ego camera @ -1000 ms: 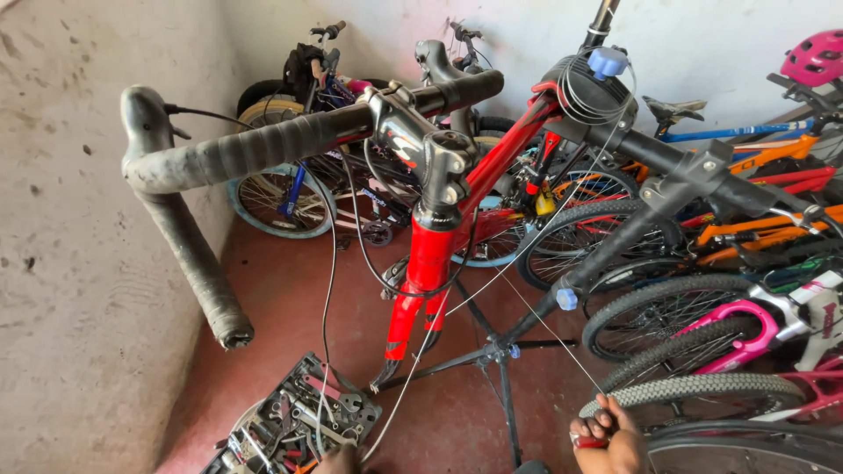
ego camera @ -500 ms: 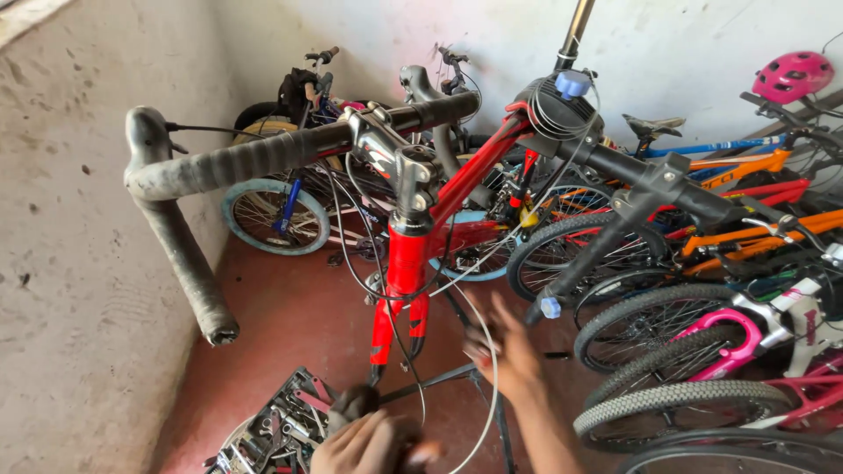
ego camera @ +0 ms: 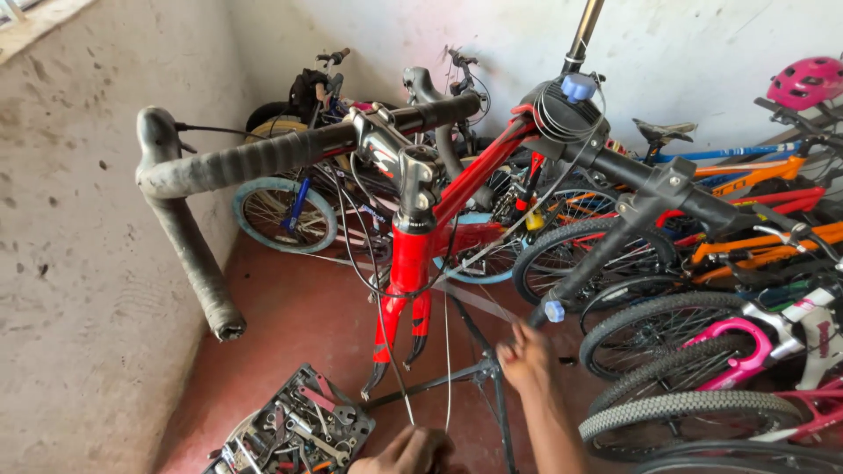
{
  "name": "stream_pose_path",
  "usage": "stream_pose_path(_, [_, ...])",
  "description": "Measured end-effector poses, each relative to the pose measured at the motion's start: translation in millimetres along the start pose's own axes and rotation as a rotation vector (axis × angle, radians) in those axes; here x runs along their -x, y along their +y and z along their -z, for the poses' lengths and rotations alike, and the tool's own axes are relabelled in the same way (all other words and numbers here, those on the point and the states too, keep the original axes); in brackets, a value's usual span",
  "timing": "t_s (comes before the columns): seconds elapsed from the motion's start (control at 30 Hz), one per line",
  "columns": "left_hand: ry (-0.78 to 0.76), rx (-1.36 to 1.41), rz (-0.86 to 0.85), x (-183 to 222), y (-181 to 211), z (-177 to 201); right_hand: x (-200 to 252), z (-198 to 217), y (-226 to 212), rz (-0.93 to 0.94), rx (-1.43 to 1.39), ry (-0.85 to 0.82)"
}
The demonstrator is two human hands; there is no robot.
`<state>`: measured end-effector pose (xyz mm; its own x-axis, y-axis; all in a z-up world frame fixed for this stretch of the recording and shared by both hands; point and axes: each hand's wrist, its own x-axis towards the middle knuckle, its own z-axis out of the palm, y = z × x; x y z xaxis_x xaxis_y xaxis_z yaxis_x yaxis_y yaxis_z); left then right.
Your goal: Threading and adjusting a bicycle cable through the frame and housing
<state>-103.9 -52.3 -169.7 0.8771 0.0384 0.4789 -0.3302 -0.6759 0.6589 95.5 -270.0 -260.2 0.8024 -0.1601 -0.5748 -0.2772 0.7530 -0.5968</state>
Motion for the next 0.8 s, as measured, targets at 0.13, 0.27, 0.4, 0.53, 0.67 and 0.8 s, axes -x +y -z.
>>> stream_pose_path(0.13, [0.12, -0.022, 0.119, -38.3, 24.9, 42.6, -117.5, 210.9, 24.7, -0.056, -0.043, 0.432])
stream_pose_path(0.27, [0.25, 0.2, 0.419, -79.2, 31.9, 57.9, -105.5, 283.4, 43.9, 0.217, 1.36, 0.5])
stream_pose_path(0.4, [-0.027, 0.412, 0.838, -114.5, 39.5, 68.8, -69.5, 208.2, 49.9, -0.16, -0.245, 0.355])
stream_pose_path(0.53, [-0.019, 0.483, 0.845, -129.1, 51.5, 71.9, 8.7, 66.8, 35.8, -0.3, -0.248, -0.127])
stream_pose_path(0.67, [0.04, 0.614, 0.724, -124.7, 44.1, 63.2, 93.1, -58.7, 20.6, -0.257, -0.13, -0.534])
stream_pose_path(0.8, [0.1, 1.212, 0.594, -123.6, 43.5, 67.6, 92.6, -115.1, 8.9, -0.192, -0.016, -0.627])
